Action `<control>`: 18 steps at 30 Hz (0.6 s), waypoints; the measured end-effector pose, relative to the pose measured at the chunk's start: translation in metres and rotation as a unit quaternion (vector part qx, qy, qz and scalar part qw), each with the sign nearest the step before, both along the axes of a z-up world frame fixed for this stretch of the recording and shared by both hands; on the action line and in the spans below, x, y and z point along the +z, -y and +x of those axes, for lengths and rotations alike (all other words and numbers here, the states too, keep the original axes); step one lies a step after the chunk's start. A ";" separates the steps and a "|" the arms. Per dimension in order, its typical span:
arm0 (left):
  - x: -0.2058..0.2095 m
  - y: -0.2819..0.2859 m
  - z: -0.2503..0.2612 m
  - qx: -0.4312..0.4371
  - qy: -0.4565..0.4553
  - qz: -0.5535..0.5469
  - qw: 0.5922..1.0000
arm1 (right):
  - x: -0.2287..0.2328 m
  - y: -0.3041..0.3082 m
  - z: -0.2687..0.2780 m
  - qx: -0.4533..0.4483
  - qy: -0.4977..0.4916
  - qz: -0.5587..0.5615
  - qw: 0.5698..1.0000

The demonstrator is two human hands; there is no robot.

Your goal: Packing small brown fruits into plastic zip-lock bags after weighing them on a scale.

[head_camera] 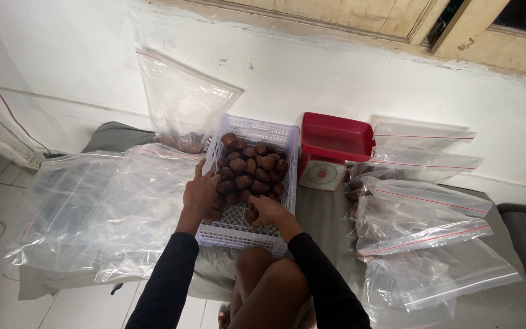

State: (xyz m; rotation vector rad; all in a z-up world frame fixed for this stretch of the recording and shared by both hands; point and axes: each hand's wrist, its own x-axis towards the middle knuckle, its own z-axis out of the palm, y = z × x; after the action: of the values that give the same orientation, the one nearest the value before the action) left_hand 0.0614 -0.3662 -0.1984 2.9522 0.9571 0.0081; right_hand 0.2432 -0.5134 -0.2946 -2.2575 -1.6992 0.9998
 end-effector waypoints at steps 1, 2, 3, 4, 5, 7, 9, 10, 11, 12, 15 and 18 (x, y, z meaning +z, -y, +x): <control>0.000 -0.003 0.002 -0.001 0.007 0.007 1.000 | -0.008 -0.005 0.006 -0.001 0.010 0.021 1.000; 0.001 -0.005 0.002 -0.002 0.007 0.008 1.000 | -0.002 -0.006 0.003 -0.002 0.010 0.021 1.000; 0.001 -0.004 0.003 0.001 0.006 0.010 1.000 | 0.004 -0.005 0.001 -0.008 -0.024 0.034 0.999; 0.001 -0.003 0.004 0.003 0.004 0.013 1.000 | 0.009 -0.004 -0.001 -0.014 -0.058 0.047 0.997; -0.001 -0.005 0.005 0.003 0.005 0.012 1.000 | 0.014 -0.004 -0.004 -0.015 -0.057 0.046 0.997; -0.005 -0.008 0.005 0.003 0.007 0.016 1.000 | 0.023 -0.004 -0.010 0.005 -0.074 0.027 0.997; -0.008 -0.011 0.007 0.003 0.010 0.013 1.000 | 0.027 -0.002 -0.011 0.007 -0.065 0.027 0.998; -0.010 -0.013 0.008 0.003 0.014 0.010 1.000 | 0.030 -0.002 -0.010 0.008 -0.055 0.028 0.998; -0.012 -0.015 0.009 0.003 0.013 0.009 1.000 | 0.026 -0.002 -0.008 0.008 -0.056 0.026 0.998; -0.015 -0.017 0.010 0.002 0.019 0.009 1.000 | 0.022 -0.003 -0.005 -0.008 -0.060 0.069 0.996; -0.026 -0.024 0.012 0.006 0.035 0.011 0.999 | 0.033 -0.005 -0.008 -0.038 -0.090 0.152 0.984; -0.026 -0.025 0.011 0.009 0.055 0.009 0.998 | 0.050 -0.007 -0.006 -0.088 -0.170 0.229 0.954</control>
State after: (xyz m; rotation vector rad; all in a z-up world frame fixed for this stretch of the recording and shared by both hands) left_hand 0.0728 -0.3410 -0.2241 2.9230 0.9743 0.1793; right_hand 0.2372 -0.5064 -0.2443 -1.7835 -1.3805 0.7960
